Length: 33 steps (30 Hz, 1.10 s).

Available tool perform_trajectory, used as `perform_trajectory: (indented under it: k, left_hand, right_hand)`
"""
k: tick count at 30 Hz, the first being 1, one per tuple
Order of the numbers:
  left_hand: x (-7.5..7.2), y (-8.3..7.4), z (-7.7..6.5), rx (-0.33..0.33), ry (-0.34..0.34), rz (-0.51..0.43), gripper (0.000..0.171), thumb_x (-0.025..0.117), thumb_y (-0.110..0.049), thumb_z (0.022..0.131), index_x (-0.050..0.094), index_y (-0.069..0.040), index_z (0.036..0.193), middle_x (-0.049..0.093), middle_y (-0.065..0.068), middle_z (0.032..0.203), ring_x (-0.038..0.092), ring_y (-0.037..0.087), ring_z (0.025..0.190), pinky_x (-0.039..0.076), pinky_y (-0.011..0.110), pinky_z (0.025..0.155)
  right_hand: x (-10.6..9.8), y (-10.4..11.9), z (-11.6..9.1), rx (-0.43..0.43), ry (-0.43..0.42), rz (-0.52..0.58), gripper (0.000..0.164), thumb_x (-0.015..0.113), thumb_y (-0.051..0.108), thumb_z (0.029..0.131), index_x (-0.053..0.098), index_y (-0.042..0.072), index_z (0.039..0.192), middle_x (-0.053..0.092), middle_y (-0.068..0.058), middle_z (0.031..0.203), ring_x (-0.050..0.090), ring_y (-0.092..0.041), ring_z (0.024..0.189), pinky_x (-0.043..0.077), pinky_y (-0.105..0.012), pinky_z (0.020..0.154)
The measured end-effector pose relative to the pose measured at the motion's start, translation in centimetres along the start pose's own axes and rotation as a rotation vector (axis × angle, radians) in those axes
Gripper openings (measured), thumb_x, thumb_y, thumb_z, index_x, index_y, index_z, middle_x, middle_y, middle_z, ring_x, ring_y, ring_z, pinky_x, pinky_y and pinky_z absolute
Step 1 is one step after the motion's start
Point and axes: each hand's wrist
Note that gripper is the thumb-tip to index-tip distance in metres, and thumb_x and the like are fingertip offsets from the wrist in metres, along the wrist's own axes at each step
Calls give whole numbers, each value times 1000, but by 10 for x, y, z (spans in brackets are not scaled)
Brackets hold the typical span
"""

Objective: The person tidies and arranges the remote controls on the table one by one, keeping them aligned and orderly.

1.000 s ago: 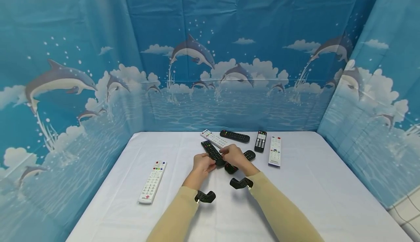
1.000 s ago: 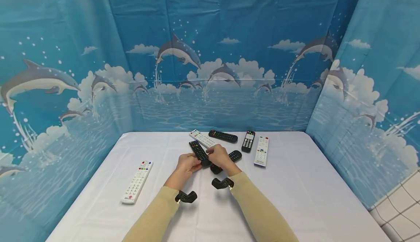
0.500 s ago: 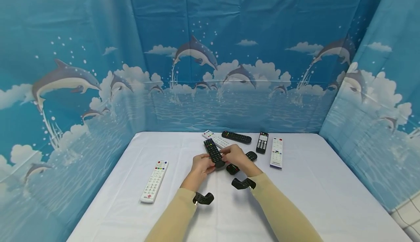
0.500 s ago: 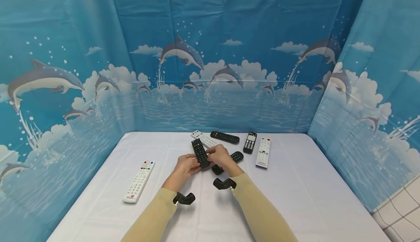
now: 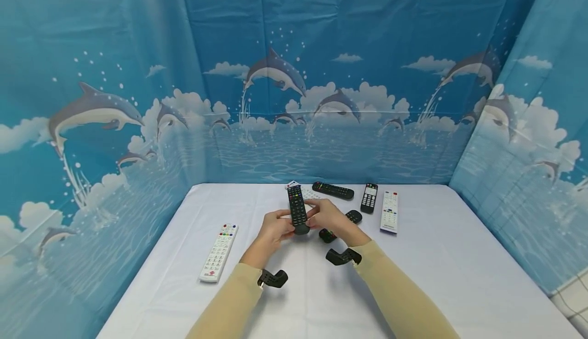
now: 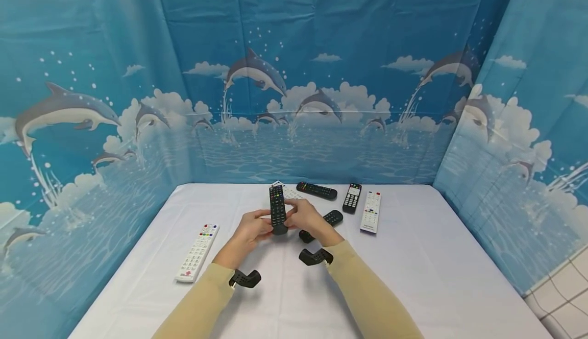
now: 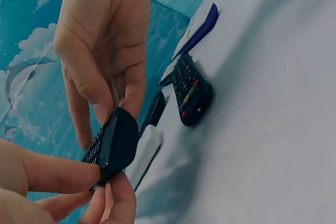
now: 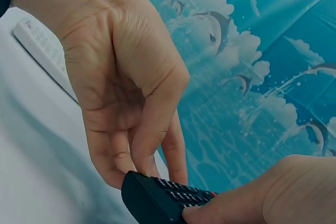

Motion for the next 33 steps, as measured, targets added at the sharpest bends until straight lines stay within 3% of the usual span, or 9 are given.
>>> perform_trajectory:
  k: [8,16,25,33]
  left_hand:
    - [-21,-9,-17,20,30,93,62,60,23,78,60,1,136,60,17,104,62,24,89,59,37,76]
    - [-43,-19,-34,72,65,208,64,61,21,77,58,1,138,61,18,106,64,25,88,60,39,77]
    - [-68,-25,-50,79,99,292,65,62,20,75,59,0,137,60,18,104,64,25,85,60,39,75]
    - [-89,-26,-64,45,70,363,65,64,20,76,59,0,137,60,18,104,63,25,87,60,40,75]
  right_hand:
    - [15,11,-10,-10,59,107,97,73,-16,78,28,10,160,63,-19,106,70,-26,87,61,-38,76]
    - [30,18,-18,-42,79,179,104,75,-15,75,22,11,161,62,-19,106,69,-26,85,61,-38,75]
    - [54,23,-27,-17,100,288,100,74,-14,78,24,13,160,61,-21,108,71,-26,85,61,-39,77]
    - [74,27,-32,31,158,400,87,64,-7,86,24,15,160,60,-22,112,71,-30,88,60,-43,81]
Point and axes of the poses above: each hand's wrist, its own z-axis towards the middle knuckle, its own x-axis out of the palm, y = z × x
